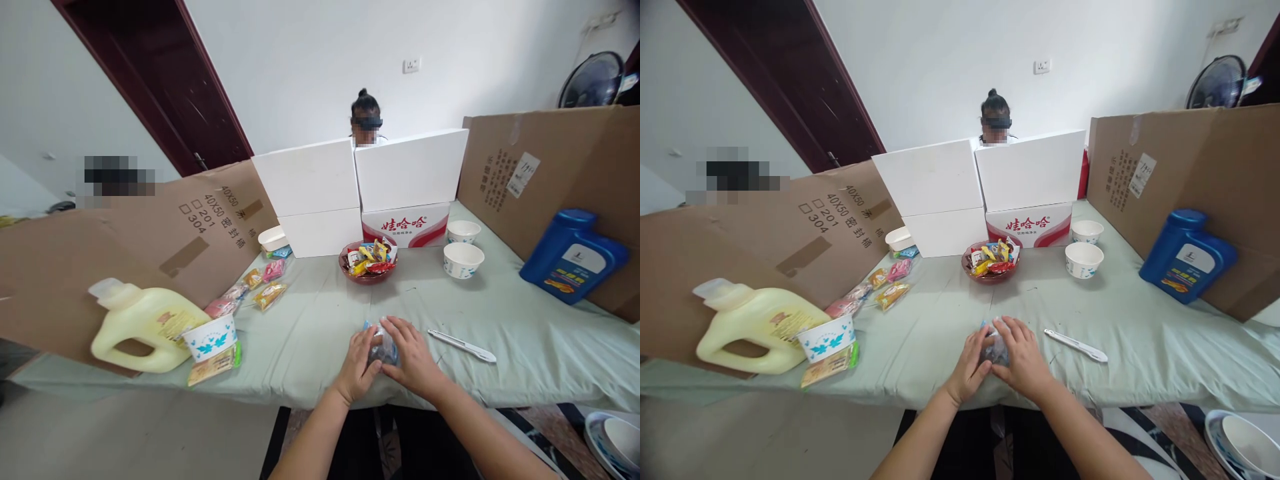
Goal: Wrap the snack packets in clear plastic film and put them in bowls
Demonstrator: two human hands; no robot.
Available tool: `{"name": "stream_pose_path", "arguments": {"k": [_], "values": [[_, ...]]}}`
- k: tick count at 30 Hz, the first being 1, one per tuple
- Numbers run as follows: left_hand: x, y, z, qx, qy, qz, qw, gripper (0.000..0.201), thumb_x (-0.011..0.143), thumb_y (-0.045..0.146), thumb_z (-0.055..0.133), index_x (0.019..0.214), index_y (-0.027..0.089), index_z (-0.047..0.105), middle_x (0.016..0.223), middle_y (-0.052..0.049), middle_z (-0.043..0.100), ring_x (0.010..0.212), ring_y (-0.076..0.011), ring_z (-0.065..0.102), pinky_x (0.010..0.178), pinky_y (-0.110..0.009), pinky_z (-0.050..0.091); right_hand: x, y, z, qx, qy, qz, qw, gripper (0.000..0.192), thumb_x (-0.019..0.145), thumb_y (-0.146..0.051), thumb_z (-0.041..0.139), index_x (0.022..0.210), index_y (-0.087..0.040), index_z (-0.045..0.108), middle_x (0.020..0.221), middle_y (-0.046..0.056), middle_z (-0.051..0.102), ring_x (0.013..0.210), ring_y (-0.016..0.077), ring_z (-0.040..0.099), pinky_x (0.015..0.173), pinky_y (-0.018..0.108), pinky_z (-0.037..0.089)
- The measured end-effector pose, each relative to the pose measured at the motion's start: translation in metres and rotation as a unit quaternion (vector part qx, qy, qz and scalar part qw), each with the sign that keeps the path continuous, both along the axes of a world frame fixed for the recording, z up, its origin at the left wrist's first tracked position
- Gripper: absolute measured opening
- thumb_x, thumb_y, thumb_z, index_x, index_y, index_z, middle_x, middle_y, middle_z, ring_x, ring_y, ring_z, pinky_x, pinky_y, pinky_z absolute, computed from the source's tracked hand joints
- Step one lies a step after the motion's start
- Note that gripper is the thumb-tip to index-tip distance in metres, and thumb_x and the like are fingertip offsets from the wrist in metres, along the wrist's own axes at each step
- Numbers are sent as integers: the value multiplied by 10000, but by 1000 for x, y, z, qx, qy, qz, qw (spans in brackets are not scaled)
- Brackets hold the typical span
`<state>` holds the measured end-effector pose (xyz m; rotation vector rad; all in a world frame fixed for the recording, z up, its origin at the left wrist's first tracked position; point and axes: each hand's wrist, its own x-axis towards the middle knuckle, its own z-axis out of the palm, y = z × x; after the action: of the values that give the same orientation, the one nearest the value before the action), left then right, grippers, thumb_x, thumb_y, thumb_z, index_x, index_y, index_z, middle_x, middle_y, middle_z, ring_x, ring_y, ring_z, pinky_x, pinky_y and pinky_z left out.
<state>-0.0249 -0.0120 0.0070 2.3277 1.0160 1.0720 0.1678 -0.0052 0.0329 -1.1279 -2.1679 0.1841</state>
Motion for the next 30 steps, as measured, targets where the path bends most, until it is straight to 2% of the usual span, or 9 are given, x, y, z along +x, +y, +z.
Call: {"name": "stream_pose_path", "arguments": {"k": [4,8,11,13,15,18,20,24,30], "values": [[4,3,-5,6,-42,27,999,728,944,456,460,1510,221,66,1279,-129,556,1230,-273,458,1037,-526,339,6,15,-18,12,29,-57,998,246,806,-181,546,1035,-214,629,914,52,672,884,218,593,805,368,455],[6,10,-7,7,-52,86,995,352,899,287,573,1247,244,545,1117,-83,601,1090,-243,526,960,-457,430,53,26,-37,41,87,-169,981,173,853,-228,476,954,-159,599,757,62,636,722,212,582,689,365,469],[5,13,-8,-6,-84,121,989,138,903,224,546,957,212,672,1011,-74,585,977,-210,560,862,-383,485,69,18,-29,79,116,-232,963,189,875,-256,454,984,-162,576,853,97,629,826,248,575,759,423,470],[4,13,-8,-17,-107,130,986,139,902,223,544,929,201,679,995,-75,578,958,-201,571,842,-361,495,62,7,-14,128,130,-212,960,176,880,-248,477,1016,-183,569,936,99,619,925,253,561,836,443,461],[4,12,-7,-23,-120,123,985,136,896,238,558,925,202,686,1003,-75,583,979,-201,574,865,-359,489,45,-4,0,168,120,-128,970,201,876,-215,514,1072,-206,562,1007,87,615,1012,242,549,899,434,455],[4,10,-6,-38,-151,123,980,131,874,271,595,906,202,702,1012,-74,607,1006,-206,580,904,-360,472,17,-10,5,135,49,-11,990,314,870,-225,551,1184,-222,549,1174,97,591,1146,257,507,965,444,443],[3,10,-8,-58,-216,167,960,133,834,305,644,854,188,705,972,-71,634,963,-205,602,886,-347,477,7,-6,-6,77,26,-10,997,300,877,-233,531,1173,-222,575,1184,97,597,1114,259,530,941,441,466],[-14,18,-16,-60,-361,309,878,233,822,400,631,831,167,639,785,-29,633,718,-156,613,691,-278,498,12,8,-36,22,65,-67,995,198,899,-201,450,974,-195,632,973,93,639,927,230,592,822,404,519],[-43,6,-1,45,-393,410,822,156,844,347,585,882,199,555,813,4,562,743,-131,566,703,-255,466,20,8,-43,9,123,-76,989,201,933,-265,432,913,-209,624,997,81,639,970,216,583,874,383,489]]}}
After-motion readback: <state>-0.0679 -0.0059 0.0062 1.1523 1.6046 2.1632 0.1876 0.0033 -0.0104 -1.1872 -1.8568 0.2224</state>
